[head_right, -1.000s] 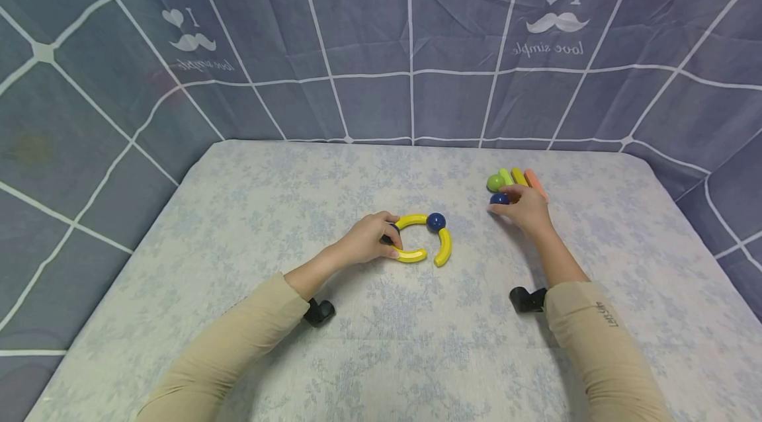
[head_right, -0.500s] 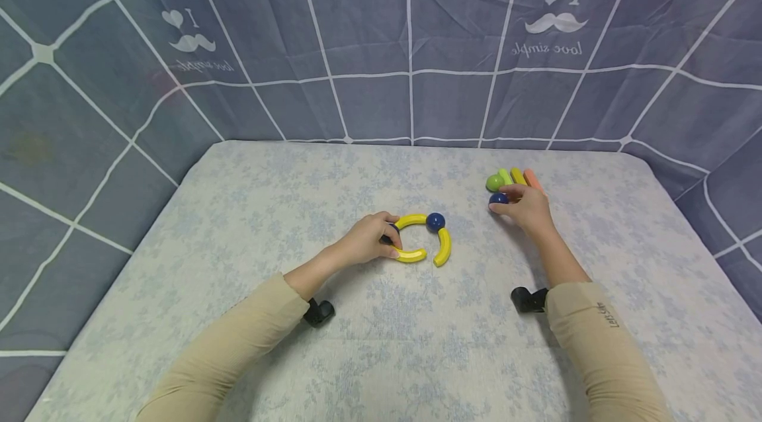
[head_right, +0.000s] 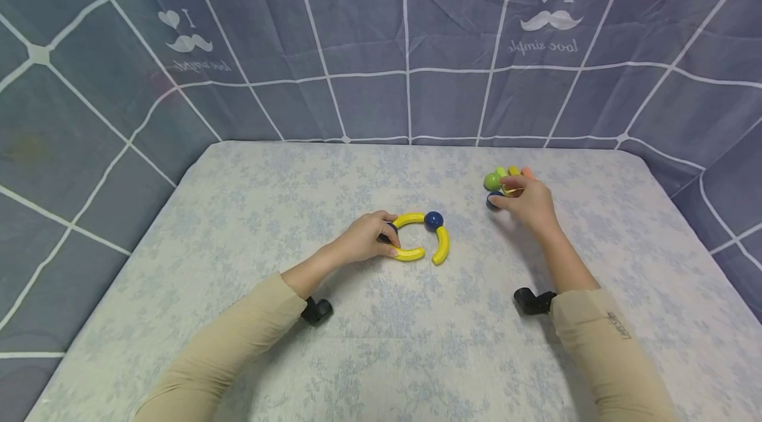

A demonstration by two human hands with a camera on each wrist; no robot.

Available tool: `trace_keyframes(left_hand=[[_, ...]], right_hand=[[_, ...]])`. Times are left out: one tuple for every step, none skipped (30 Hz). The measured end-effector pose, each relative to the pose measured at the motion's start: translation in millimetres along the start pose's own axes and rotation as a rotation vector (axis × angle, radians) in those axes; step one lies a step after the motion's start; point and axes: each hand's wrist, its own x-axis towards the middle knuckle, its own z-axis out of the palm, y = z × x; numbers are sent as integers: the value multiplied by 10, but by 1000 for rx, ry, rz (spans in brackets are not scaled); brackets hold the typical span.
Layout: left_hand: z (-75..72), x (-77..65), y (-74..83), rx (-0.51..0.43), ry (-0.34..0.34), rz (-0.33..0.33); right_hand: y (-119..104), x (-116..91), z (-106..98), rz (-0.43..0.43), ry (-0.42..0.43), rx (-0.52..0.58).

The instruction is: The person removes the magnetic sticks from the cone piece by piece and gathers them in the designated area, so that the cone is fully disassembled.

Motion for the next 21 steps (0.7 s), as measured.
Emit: trace_keyframes(left_hand=[[-5,-3,-3,-1,-2,2],[-9,-7,-6,-1,-2,5],[-12,-9,-10,1,-1,8],[-15,-11,-13,4,1,11],[-19,-12,-17,6,2,13],[-21,-13,-19,6,3,16],[-24,-13,-21,6,5,19],[-26,-13,-22,6,6,20],[-28,-12,-22,5,7,20],[-29,-11,-23,5,7,20],[-28,-10,-24,6,7,21],[-27,-9,-23,7,5,22],[-25,-7,-24,7,2,21],[-21,-3,-25,7,-1,22],[-18,0,-25,6,-5,22],[-15,4,-26,7,-6,25],[-14,6,-25,5,-7,29],[-15,9,-23,4,-8,31],[-17,10,-22,1,-8,34],[-19,11,-19,-1,-8,38],[-20,10,-17,0,-8,42]], right_hand=[[-28,-15,4,-11,-1,6],[-57,-30,10,-25,-3,13],[-88,-46,19,-40,-6,21],[-119,-60,33,-58,-11,30],[-147,-72,51,-80,-14,38],[-179,-85,75,-101,-19,36],[-211,-97,103,-124,-27,26],[-245,-108,138,-151,-37,13],[-277,-117,177,-182,-46,-5],[-308,-128,221,-215,-60,-15],[-337,-140,266,-252,-77,-25],[-366,-155,312,-289,-102,-32],[-394,-170,359,-325,-130,-30],[-421,-184,407,-359,-158,-30],[-449,-202,454,-393,-187,-26],[-480,-221,500,-425,-220,-18],[-509,-238,542,-460,-250,-19],[-540,-257,586,-484,-277,-21],[-566,-275,628,-506,-300,-30],[-589,-290,667,-531,-319,-38],[-606,-306,701,-550,-336,-42]])
